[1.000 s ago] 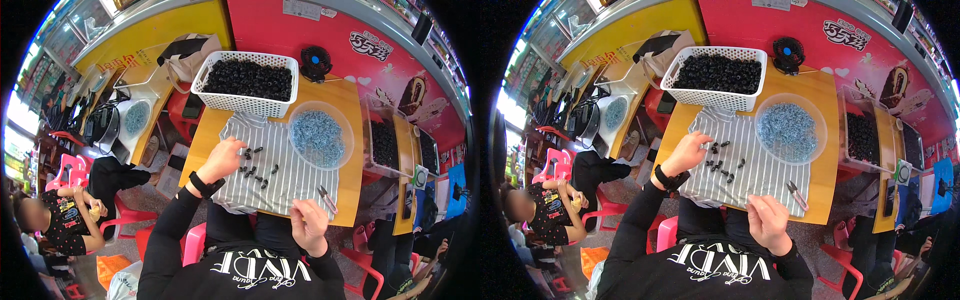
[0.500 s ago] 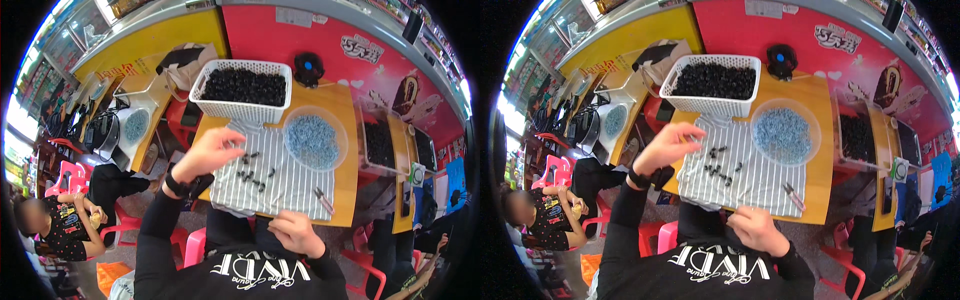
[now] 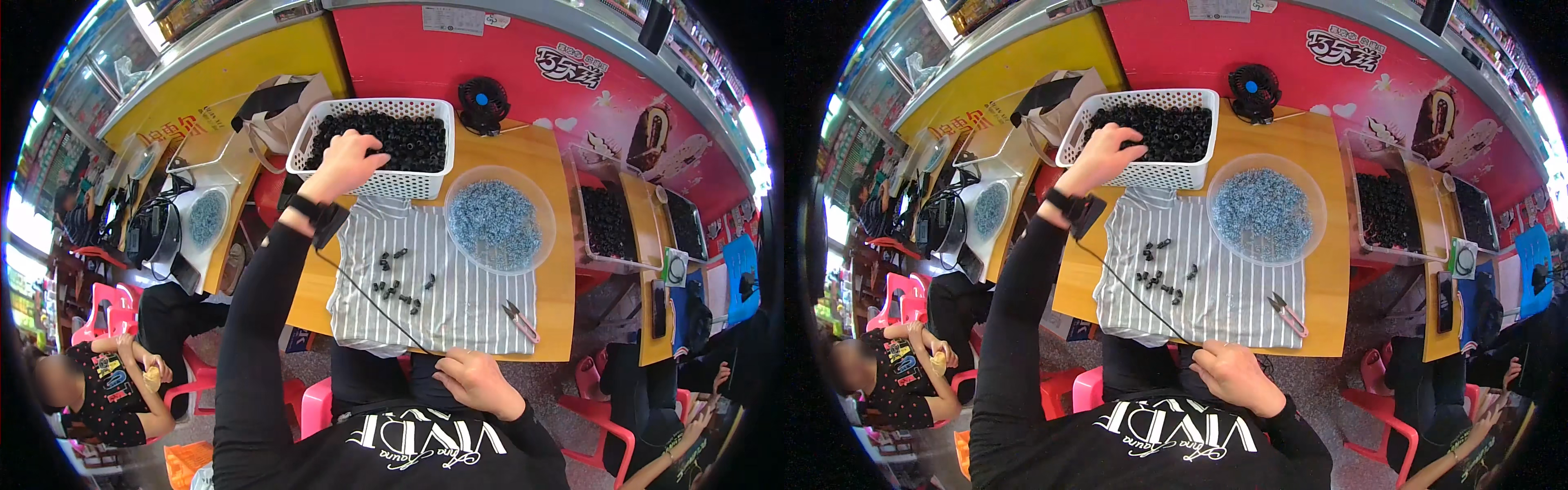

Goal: The person sits at a table and repeatedly picks up small black plastic components and light blue granular material. They manipulate the components by hand, appearing to insert the granular material into the black pieces. The person places the assembled units onto a striped cloth on the table. A pair of pliers is visible on the table but is not used during the clip.

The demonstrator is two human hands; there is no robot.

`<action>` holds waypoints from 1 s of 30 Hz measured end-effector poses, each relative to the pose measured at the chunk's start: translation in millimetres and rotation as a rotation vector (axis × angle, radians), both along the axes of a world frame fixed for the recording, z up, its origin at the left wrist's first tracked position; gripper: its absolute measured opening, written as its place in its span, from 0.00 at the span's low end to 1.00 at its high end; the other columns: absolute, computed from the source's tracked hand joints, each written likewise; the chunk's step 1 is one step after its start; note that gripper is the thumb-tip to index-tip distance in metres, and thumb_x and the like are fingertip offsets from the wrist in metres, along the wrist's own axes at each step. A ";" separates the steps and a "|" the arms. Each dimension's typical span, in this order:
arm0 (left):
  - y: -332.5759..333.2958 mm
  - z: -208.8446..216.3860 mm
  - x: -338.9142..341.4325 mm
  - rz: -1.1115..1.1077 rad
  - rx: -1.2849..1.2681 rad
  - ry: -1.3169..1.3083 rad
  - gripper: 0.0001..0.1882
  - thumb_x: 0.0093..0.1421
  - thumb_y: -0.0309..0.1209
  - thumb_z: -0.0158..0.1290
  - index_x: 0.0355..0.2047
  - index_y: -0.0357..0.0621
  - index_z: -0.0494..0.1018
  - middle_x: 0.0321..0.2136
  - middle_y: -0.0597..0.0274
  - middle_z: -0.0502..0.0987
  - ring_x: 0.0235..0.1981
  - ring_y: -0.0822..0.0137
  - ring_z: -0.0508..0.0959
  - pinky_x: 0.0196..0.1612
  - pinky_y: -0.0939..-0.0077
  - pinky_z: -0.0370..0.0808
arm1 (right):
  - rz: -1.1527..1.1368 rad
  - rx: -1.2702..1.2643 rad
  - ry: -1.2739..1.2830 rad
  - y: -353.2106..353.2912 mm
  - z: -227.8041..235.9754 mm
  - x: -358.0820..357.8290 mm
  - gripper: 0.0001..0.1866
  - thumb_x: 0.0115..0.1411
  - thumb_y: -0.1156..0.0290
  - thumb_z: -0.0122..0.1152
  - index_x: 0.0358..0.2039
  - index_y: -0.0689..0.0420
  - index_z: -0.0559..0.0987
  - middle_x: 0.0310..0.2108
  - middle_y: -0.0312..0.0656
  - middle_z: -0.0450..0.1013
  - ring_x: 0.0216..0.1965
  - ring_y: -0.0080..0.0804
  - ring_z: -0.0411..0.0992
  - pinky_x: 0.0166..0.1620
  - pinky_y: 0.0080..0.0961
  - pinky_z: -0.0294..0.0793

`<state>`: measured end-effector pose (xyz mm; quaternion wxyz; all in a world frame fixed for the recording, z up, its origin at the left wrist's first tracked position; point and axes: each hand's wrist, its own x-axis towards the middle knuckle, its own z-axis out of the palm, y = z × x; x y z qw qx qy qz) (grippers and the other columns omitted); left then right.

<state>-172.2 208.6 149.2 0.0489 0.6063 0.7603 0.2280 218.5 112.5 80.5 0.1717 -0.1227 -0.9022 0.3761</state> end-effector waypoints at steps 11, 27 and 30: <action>44.1 -27.9 -18.9 -0.168 -0.350 -0.129 0.19 0.55 0.38 0.61 0.43 0.38 0.80 0.36 0.47 0.82 0.39 0.56 0.81 0.44 0.68 0.75 | -0.028 0.004 -0.093 0.7 -19.3 9.9 0.09 0.54 0.71 0.66 0.28 0.58 0.73 0.26 0.45 0.69 0.28 0.48 0.73 0.29 0.42 0.71; 79.0 -74.4 -75.8 -0.054 0.118 -0.096 0.07 0.60 0.28 0.54 0.34 0.38 0.79 0.24 0.48 0.78 0.30 0.50 0.79 0.37 0.62 0.74 | -0.295 0.110 0.133 33.3 -45.0 6.9 0.09 0.50 0.75 0.61 0.25 0.59 0.68 0.26 0.46 0.67 0.27 0.49 0.72 0.29 0.42 0.70; 81.7 -78.3 -60.5 -0.135 0.064 0.011 0.15 0.63 0.35 0.54 0.47 0.42 0.77 0.41 0.41 0.75 0.45 0.42 0.75 0.49 0.57 0.72 | -0.343 0.114 0.152 37.0 -57.5 7.8 0.08 0.50 0.76 0.61 0.25 0.59 0.68 0.27 0.45 0.67 0.28 0.49 0.72 0.29 0.42 0.70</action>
